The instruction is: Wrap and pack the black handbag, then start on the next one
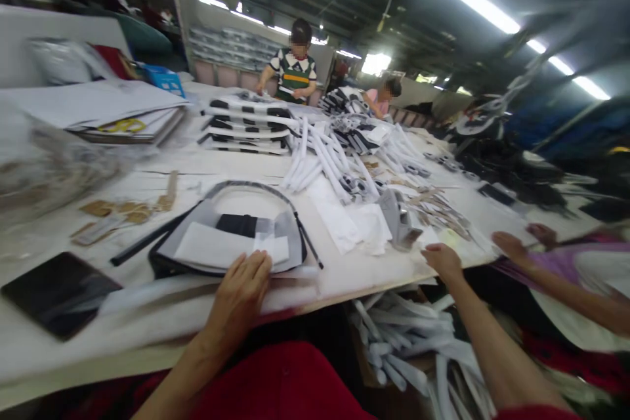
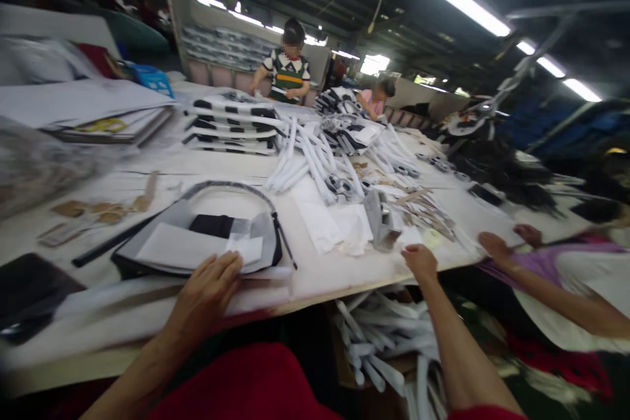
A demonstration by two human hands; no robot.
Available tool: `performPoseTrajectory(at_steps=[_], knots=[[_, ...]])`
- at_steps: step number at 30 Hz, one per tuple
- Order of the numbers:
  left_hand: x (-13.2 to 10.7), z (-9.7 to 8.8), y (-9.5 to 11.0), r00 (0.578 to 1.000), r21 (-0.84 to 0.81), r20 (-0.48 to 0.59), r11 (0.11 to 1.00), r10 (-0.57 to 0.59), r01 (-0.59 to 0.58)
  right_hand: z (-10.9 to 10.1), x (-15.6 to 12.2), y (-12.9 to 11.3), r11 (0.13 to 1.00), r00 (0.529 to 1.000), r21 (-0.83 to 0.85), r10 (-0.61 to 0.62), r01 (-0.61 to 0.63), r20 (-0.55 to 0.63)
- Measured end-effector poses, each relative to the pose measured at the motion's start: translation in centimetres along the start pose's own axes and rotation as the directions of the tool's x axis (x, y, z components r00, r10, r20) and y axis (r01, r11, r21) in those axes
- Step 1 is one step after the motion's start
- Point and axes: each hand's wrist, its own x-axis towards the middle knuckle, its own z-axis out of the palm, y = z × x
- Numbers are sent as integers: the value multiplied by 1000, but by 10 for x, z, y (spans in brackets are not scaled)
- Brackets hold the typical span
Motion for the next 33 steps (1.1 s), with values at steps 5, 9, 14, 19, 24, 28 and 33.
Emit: performPoseTrajectory(at_steps=[5,9,14,19,24,28,33], knots=[[-1,-1,6,993,-14,70,995,-97,99,-5,-2,-66,932,961,310,-239,188,137],[-2,-1,8,980,-39,151,989,-133,140,15,-47,-181,806,661,425,-586,412,469],[-2,-1,10,973,-44,184,988,-138,149,71,-104,-294,637,65,500,-653,587,755],[-1,-2,11,971,-56,181,984,-154,167,145,-115,-339,358,-213,410,-478,839,852],[-3,-2,11,970,-52,178,983,-167,179,195,-123,-357,-85,-226,210,-341,974,912],[-4,-1,11,972,-50,178,985,-151,163,208,-110,-362,-458,-478,271,-429,846,766],[-5,-2,10,977,-49,152,986,-147,156,201,-65,-354,-305,-207,-67,-776,950,596]])
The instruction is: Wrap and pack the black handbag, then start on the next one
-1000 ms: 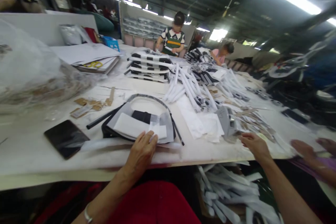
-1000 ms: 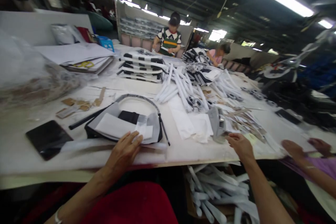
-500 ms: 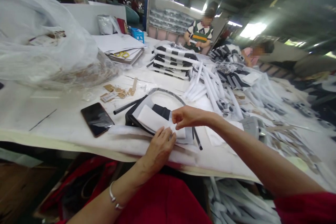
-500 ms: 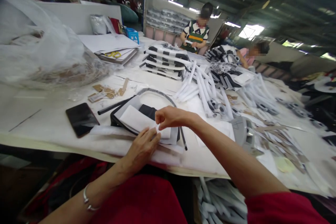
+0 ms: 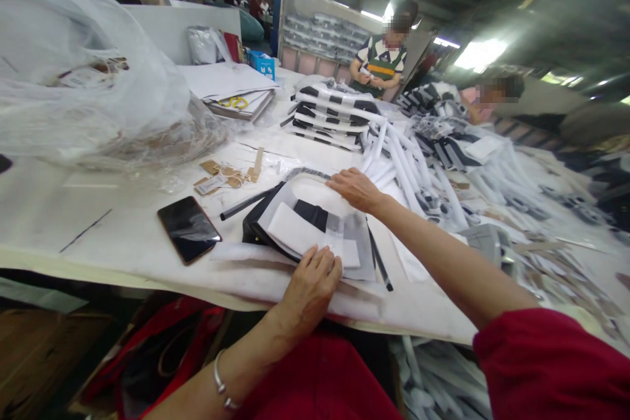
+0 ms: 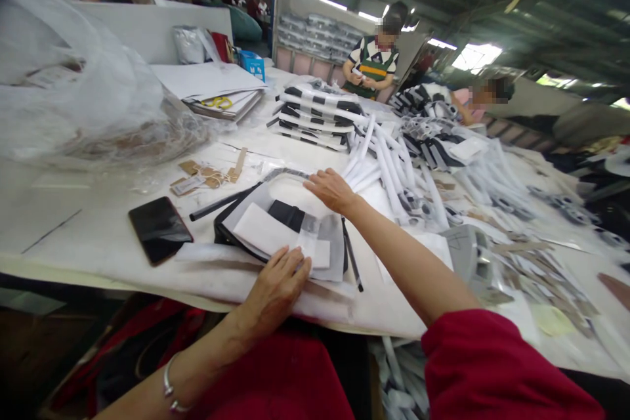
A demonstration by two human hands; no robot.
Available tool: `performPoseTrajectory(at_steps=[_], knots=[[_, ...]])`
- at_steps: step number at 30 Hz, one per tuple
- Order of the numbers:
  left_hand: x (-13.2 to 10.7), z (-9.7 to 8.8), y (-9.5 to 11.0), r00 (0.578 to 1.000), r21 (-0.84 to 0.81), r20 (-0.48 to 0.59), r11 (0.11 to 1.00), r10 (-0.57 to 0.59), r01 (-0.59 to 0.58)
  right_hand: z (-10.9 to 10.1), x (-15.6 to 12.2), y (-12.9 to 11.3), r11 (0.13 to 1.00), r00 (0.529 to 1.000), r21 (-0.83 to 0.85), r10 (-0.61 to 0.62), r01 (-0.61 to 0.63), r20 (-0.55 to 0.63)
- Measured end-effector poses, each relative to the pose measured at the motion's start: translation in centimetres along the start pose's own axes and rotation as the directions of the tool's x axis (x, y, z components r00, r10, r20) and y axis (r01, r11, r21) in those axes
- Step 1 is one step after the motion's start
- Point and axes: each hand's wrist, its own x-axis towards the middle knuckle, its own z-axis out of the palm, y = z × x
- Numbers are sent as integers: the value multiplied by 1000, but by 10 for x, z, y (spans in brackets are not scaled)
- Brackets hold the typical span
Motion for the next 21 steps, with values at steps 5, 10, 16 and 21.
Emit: performPoseTrajectory(at_steps=[5,10,16,21], knots=[[0,-1,1,999,-21,42,1000,-11,12,-15,-39,-32,831,815,414,506,-372,-284],[0,3,1,997,-89,60,995,-40,45,-3,-78,-118,720,844,605,518,-340,-141],[-2,-5,-6,996,-207,88,978,-2,20,69,-109,-137,811,931,563,313,-160,-186],[12,-26,-17,967,-195,254,978,-25,77,107,-114,-122,925,911,375,203,-59,-358]])
